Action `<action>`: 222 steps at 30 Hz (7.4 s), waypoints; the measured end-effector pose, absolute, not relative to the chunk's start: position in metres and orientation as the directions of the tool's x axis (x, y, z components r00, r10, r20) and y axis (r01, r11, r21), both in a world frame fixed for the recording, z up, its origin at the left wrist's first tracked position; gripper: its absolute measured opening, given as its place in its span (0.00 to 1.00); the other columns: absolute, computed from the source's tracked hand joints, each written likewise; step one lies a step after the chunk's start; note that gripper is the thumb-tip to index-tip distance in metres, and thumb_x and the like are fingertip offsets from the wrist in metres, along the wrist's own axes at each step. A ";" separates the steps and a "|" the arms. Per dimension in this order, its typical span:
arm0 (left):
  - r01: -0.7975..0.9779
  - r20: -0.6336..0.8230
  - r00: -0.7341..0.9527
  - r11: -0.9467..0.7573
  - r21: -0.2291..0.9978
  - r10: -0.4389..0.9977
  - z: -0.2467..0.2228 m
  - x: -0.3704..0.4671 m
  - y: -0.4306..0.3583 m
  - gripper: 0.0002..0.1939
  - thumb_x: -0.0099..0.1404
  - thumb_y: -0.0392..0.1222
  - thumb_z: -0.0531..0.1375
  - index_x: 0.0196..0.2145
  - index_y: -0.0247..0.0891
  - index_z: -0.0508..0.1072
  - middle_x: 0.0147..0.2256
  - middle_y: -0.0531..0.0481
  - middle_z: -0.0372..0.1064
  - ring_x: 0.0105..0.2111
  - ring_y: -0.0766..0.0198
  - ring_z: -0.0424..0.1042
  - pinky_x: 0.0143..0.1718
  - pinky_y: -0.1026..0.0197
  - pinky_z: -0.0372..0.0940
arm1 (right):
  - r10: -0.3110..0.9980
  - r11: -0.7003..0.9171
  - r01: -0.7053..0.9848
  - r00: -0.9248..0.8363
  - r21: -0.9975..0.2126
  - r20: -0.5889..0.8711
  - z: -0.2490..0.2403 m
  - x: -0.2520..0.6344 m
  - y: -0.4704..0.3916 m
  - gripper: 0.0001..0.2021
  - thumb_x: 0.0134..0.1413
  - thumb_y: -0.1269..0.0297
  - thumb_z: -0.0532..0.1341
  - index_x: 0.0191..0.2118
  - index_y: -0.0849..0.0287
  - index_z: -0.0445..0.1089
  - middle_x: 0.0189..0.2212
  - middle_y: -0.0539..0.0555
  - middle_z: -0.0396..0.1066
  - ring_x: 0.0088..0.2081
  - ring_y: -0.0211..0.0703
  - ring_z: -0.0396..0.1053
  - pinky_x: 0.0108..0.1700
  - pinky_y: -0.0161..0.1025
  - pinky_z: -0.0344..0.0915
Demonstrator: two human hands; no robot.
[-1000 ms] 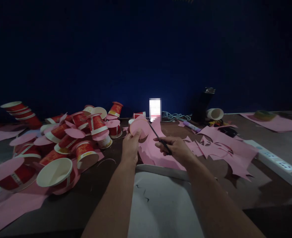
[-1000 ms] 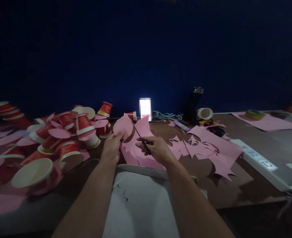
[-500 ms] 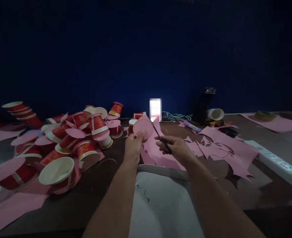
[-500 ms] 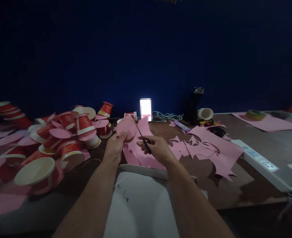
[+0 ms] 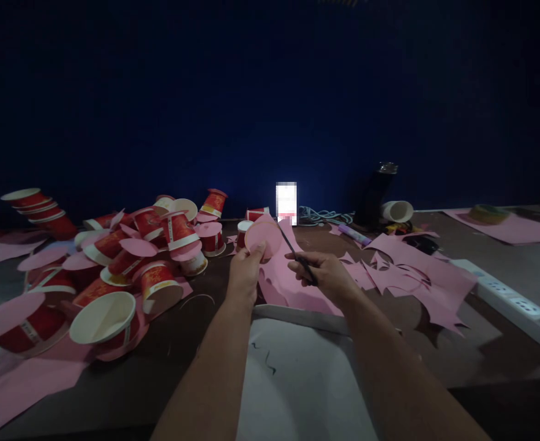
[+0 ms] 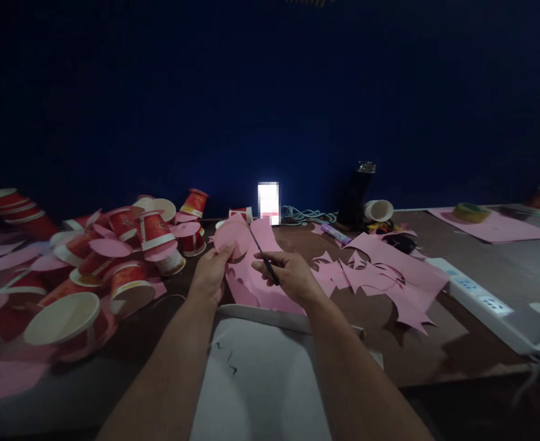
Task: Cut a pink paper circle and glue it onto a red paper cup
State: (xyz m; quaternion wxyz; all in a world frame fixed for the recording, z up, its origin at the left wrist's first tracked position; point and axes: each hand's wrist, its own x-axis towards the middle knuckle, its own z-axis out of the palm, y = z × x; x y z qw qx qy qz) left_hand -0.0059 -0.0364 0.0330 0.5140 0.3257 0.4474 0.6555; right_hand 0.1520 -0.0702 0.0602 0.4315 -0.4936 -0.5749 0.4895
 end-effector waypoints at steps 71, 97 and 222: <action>-0.462 -0.058 -0.186 -0.036 0.886 0.981 0.040 -0.006 -0.041 0.18 0.40 0.45 0.69 0.26 0.32 0.69 0.19 0.55 0.64 0.20 0.71 0.62 0.26 0.64 0.58 | 0.986 0.056 0.188 -0.166 -0.980 0.025 0.054 0.159 -0.069 0.24 0.42 0.51 0.66 0.45 0.60 0.73 0.24 0.51 0.68 0.24 0.34 0.64 0.29 0.36 0.63; -0.552 -0.110 -0.248 -0.046 0.833 0.963 0.045 -0.005 -0.041 0.19 0.39 0.47 0.70 0.25 0.33 0.70 0.17 0.57 0.64 0.18 0.71 0.62 0.24 0.64 0.58 | 0.988 0.019 0.170 -0.153 -0.985 -0.007 0.057 0.154 -0.072 0.25 0.40 0.51 0.67 0.43 0.62 0.74 0.22 0.49 0.65 0.22 0.32 0.62 0.26 0.33 0.63; -0.454 -0.105 0.026 0.106 0.885 0.994 0.044 -0.008 -0.047 0.25 0.39 0.44 0.71 0.37 0.31 0.74 0.27 0.45 0.73 0.27 0.58 0.72 0.32 0.55 0.66 | 0.992 0.023 0.148 -0.129 -0.989 0.003 0.055 0.159 -0.070 0.25 0.38 0.52 0.68 0.43 0.63 0.74 0.23 0.50 0.67 0.23 0.33 0.62 0.28 0.34 0.63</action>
